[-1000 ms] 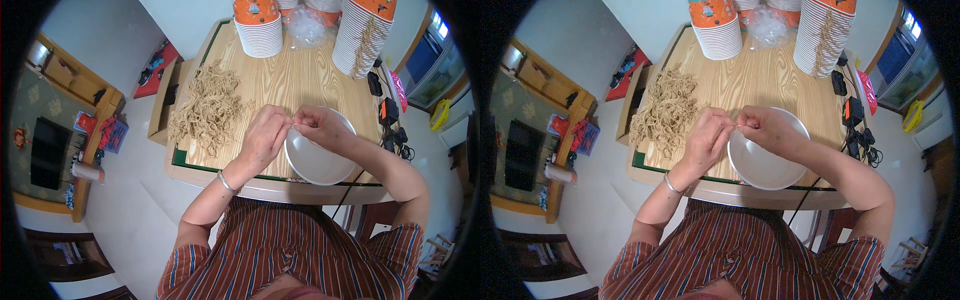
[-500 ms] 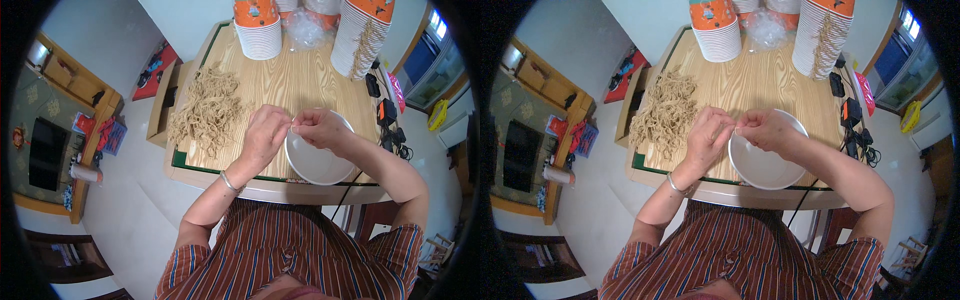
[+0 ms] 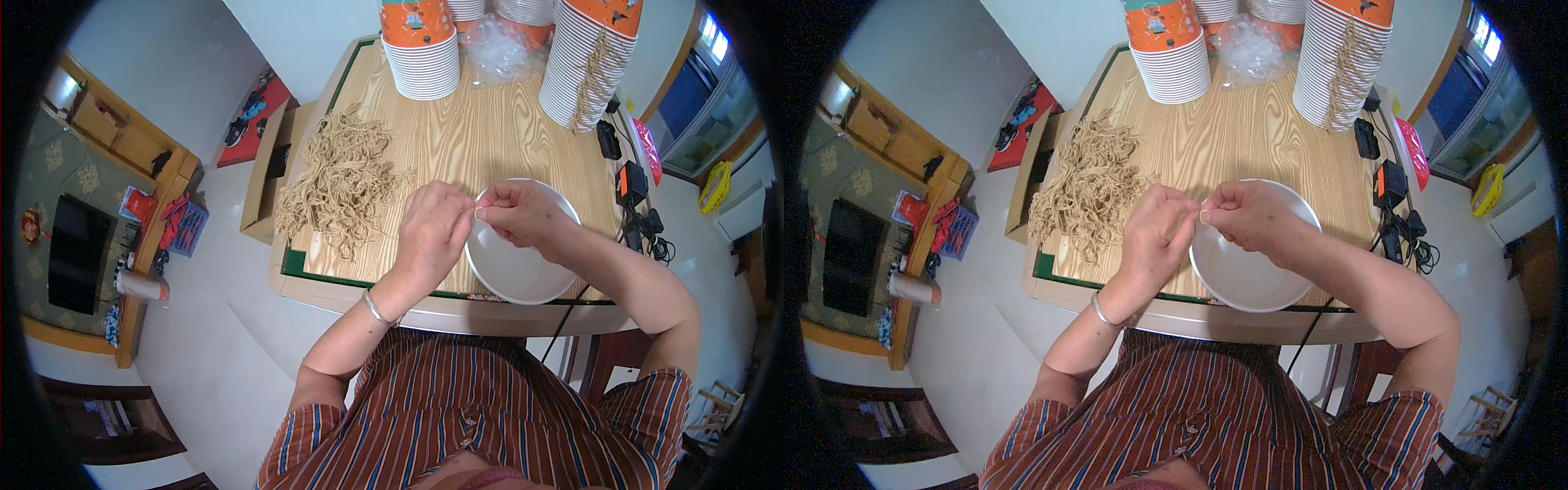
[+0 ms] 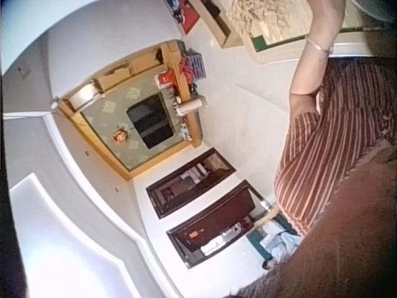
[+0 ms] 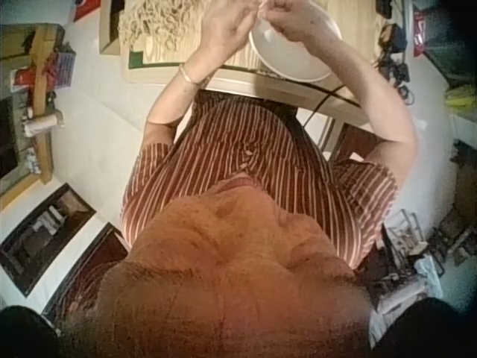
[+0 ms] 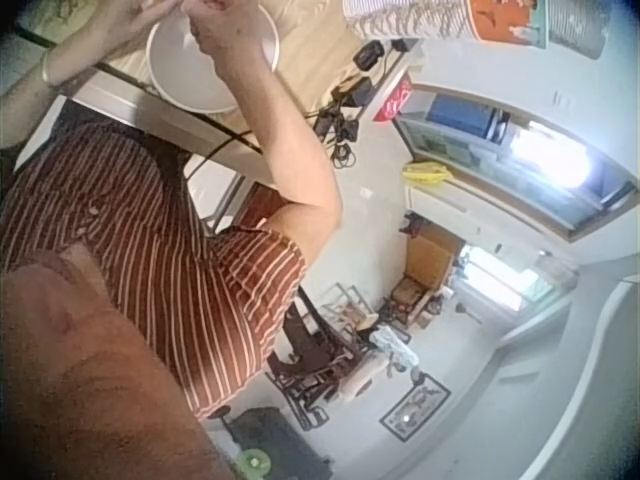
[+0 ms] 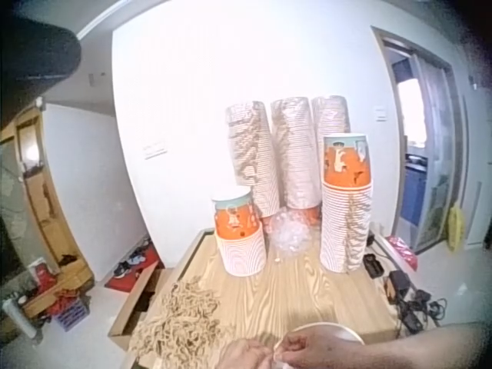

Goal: Attaching string handles to decorative Halloween-themed paper buckets.

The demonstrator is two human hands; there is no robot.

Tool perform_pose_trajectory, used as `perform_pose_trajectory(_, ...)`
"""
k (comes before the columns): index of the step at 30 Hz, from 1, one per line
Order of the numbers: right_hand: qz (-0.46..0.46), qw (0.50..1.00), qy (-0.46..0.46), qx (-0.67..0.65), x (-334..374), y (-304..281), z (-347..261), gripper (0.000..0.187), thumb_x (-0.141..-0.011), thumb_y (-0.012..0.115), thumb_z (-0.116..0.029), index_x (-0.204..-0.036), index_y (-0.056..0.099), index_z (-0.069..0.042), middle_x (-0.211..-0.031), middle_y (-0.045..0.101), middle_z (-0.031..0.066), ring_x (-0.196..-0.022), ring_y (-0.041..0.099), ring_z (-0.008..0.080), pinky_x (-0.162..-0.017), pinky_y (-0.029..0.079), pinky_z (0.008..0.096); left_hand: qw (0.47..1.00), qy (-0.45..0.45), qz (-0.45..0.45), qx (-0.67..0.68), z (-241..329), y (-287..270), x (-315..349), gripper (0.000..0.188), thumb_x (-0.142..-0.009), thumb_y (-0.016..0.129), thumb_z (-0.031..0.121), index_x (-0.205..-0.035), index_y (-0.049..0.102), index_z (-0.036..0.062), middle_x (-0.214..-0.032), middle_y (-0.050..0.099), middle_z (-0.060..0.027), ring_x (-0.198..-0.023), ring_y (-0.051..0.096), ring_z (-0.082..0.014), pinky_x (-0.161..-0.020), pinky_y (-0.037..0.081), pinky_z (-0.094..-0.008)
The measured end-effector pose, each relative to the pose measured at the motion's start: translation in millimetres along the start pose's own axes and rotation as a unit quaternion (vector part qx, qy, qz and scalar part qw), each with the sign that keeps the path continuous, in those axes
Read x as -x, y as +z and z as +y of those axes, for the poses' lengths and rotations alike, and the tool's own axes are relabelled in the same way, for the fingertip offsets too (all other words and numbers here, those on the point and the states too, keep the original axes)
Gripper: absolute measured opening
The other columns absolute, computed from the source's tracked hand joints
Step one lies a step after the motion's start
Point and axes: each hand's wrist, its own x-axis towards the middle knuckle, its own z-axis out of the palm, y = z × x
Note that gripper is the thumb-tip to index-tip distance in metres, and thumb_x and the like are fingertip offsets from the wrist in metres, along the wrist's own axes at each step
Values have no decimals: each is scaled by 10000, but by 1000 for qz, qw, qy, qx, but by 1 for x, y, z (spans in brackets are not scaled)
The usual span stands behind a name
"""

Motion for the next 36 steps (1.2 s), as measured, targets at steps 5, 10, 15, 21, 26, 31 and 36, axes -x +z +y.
perform_pose_trajectory(5,17,999,-18,35,1,1,-1,74,-882,647,-142,-912,613,-83,-629,503,-54,-522,406,33,-459,293,203,996,69,-23,-52,10,-9,-6,155,-774,710,9,-923,668,8,-885,596,-120,-823,598,-296,-710,486,-385)
perform_pose_trajectory(10,20,995,-69,71,0,-1,3,148,-869,641,-175,-912,646,-34,-677,573,-15,-586,504,62,-527,403,236,992,91,-43,-74,8,-12,-8,152,-773,721,23,-917,675,12,-870,588,-107,-816,590,-284,-714,477,-382)
perform_pose_trajectory(15,44,980,-109,159,1,-1,0,184,-887,607,-159,-895,660,16,-632,602,33,-607,550,87,-548,442,270,992,98,-55,-60,5,-15,-13,148,-766,725,32,-899,663,11,-871,585,-102,-815,579,-282,-722,472,-383)
perform_pose_trajectory(21,39,972,-150,179,-4,2,4,174,-911,589,-149,-912,663,9,-625,605,37,-584,552,89,-539,446,280,992,90,-47,-79,4,-13,-13,110,-765,709,23,-854,645,17,-861,579,-93,-819,578,-280,-724,470,-380)
perform_pose_trajectory(26,38,957,-196,212,-6,4,13,124,-912,590,-107,-895,627,10,-636,576,34,-579,547,105,-544,437,288,990,98,-51,-82,2,-14,-13,88,-768,696,15,-815,622,21,-857,574,-98,-815,576,-280,-719,467,-377)
perform_pose_trajectory(31,77,887,-294,347,-4,3,11,87,-902,602,-62,-869,579,16,-617,508,17,-569,490,97,-538,404,294,993,86,-64,-56,-5,-13,-13,82,-772,683,1,-823,621,11,-849,572,-104,-806,578,-289,-713,473,-386)
perform_pose_trajectory(36,102,875,-314,355,1,7,2,102,-851,611,-110,-884,589,-16,-715,622,183,-696,627,386,-610,478,456,994,11,-93,57,-10,-17,-15,95,-772,672,-6,-863,646,-2,-852,591,-111,-827,612,-274,-739,505,-352)
